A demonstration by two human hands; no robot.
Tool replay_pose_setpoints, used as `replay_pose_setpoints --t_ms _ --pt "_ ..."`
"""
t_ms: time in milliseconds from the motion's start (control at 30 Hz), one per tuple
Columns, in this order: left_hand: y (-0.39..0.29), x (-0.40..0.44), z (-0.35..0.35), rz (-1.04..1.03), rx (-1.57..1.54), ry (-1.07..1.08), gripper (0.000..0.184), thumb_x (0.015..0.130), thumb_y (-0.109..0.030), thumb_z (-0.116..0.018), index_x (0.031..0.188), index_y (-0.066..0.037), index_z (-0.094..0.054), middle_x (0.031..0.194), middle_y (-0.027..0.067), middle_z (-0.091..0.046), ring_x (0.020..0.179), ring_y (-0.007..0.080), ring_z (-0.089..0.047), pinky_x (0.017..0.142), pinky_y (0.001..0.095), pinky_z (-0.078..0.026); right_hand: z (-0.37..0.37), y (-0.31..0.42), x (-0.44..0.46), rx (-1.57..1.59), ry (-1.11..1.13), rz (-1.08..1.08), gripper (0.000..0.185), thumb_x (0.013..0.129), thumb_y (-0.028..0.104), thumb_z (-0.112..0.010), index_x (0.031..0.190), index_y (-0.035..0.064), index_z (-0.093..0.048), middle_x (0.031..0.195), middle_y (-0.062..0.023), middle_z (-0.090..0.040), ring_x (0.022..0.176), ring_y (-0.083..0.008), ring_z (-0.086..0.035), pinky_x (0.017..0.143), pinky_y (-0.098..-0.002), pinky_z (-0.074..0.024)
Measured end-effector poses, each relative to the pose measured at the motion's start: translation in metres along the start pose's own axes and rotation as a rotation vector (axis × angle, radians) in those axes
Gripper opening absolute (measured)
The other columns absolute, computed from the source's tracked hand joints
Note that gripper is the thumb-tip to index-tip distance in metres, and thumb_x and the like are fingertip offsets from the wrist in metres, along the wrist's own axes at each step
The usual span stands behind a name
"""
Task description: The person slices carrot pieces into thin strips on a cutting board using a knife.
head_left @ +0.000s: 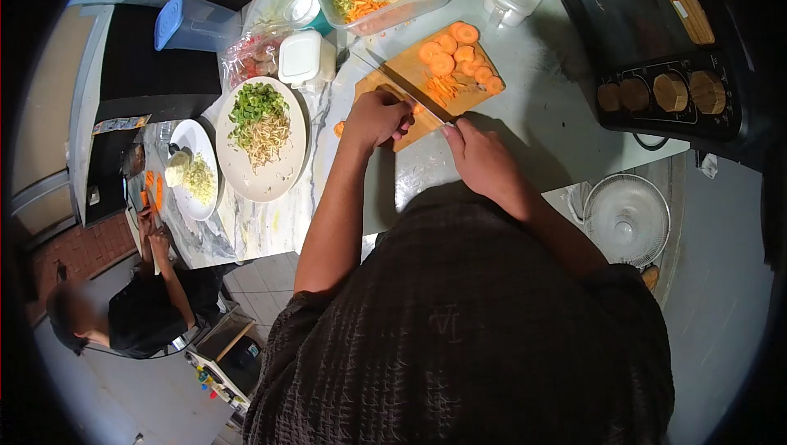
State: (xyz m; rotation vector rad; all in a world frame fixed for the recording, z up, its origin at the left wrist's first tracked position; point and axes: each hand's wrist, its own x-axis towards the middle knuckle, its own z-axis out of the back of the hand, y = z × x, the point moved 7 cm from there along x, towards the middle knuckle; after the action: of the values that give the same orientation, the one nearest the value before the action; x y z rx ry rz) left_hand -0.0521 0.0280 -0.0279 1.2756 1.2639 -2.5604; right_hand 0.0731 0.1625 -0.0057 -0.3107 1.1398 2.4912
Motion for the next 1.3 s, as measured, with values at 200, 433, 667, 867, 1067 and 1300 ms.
replay_pose_setpoints --t_ms 200,433,667,867,1067,1300 --pt "0.001 0.001 -0.001 0.015 -0.015 0.006 0.028 0.087 -0.020 -0.066 0.071 0.003 -0.063 0.060 0.0057 -0.060 0.047 0.0115 -0.054 0.045 0.0259 -0.042 0.001 0.003 -0.001 0.052 0.069 -0.035 0.040 0.100 0.038 -0.039 0.105 0.0009 -0.055 0.089 -0.0311 -0.062 0.089 -0.0505 -0.057 0.078 -0.0577 -0.0441" --pt "0.000 -0.001 -0.004 -0.068 -0.140 -0.014 0.022 0.085 -0.014 -0.064 0.072 0.004 -0.061 0.061 0.0060 -0.060 0.048 0.0105 -0.054 0.045 0.0249 -0.042 0.002 0.000 -0.001 0.021 0.093 -0.056 0.037 0.100 0.036 -0.042 0.101 0.0019 -0.055 0.081 -0.0283 -0.064 0.081 -0.0495 -0.061 0.073 -0.0570 -0.0471" --pt "0.012 0.005 -0.002 -0.044 -0.074 -0.030 0.025 0.086 -0.019 -0.063 0.073 0.003 -0.062 0.060 0.0058 -0.061 0.050 0.0107 -0.056 0.047 0.0251 -0.044 -0.004 0.000 0.002 0.002 0.125 -0.079 0.036 0.100 0.036 -0.042 0.102 0.0013 -0.053 0.083 -0.0298 -0.063 0.082 -0.0511 -0.059 0.075 -0.0581 -0.0454" --pt "0.010 0.005 -0.002 -0.058 -0.072 -0.043 0.027 0.086 -0.021 -0.063 0.073 0.002 -0.063 0.060 0.0055 -0.061 0.049 0.0113 -0.057 0.048 0.0261 -0.045 -0.006 -0.001 0.006 0.004 0.146 -0.125 0.037 0.100 0.036 -0.042 0.102 0.0006 -0.052 0.082 -0.0299 -0.063 0.082 -0.0509 -0.059 0.075 -0.0577 -0.0459" --pt "0.007 0.000 -0.001 -0.056 -0.020 -0.057 0.027 0.086 -0.021 -0.063 0.072 0.001 -0.063 0.059 0.0057 -0.061 0.049 0.0124 -0.058 0.048 0.0273 -0.045 -0.004 -0.003 0.005 -0.037 0.108 -0.082 0.037 0.100 0.036 -0.042 0.101 0.0008 -0.053 0.082 -0.0292 -0.063 0.081 -0.0505 -0.060 0.073 -0.0573 -0.0469" --pt "0.007 0.000 -0.003 -0.082 -0.030 -0.049 0.026 0.086 -0.021 -0.062 0.073 0.002 -0.063 0.058 0.0063 -0.061 0.048 0.0126 -0.058 0.047 0.0276 -0.044 -0.005 0.002 0.009 -0.025 0.044 -0.070 0.037 0.099 0.036 -0.043 0.100 0.0009 -0.054 0.080 -0.0287 -0.063 0.080 -0.0496 -0.060 0.072 -0.0575 -0.0466"
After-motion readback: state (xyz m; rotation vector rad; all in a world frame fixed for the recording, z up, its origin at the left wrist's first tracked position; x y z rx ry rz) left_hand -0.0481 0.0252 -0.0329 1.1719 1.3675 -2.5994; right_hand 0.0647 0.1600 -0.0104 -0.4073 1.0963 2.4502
